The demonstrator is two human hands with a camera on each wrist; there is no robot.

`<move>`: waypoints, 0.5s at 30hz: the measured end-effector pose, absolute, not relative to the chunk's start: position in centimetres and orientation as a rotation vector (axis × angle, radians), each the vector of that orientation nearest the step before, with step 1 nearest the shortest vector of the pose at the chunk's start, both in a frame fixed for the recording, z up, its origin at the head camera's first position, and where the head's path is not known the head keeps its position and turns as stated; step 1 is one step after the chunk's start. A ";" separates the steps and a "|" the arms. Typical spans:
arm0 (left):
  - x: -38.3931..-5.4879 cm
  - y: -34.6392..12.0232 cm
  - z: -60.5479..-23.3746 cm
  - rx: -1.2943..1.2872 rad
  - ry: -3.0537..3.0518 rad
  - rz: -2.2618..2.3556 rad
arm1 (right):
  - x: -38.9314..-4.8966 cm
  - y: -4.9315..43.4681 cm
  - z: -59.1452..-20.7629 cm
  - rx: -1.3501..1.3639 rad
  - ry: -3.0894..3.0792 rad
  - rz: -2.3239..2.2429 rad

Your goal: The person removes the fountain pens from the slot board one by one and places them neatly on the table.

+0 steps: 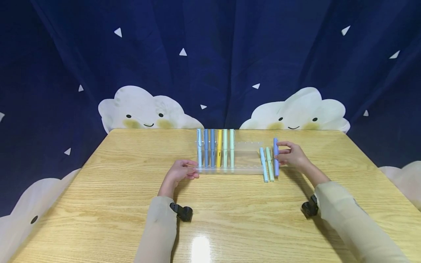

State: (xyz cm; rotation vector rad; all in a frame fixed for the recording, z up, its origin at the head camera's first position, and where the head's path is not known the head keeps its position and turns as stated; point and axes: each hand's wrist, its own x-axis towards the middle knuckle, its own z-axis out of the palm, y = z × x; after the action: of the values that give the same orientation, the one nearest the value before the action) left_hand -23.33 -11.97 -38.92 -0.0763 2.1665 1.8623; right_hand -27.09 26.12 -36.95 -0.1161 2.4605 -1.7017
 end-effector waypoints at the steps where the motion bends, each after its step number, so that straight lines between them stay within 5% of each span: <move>1: -23.3 -12.0 -38.9 -0.077 2.166 1.861 | -27.1 26.2 -37.0 -0.111 2.451 -1.694; 15: -23.3 -12.1 -38.8 -0.079 2.147 1.871 | -27.7 26.5 -38.0 -0.015 2.365 -1.675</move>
State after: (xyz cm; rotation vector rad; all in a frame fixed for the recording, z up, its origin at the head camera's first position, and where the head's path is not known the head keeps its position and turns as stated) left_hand -23.29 -12.13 -38.79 -0.0795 2.1471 1.8711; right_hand -27.74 26.55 -37.99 -0.0149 2.3645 -1.6752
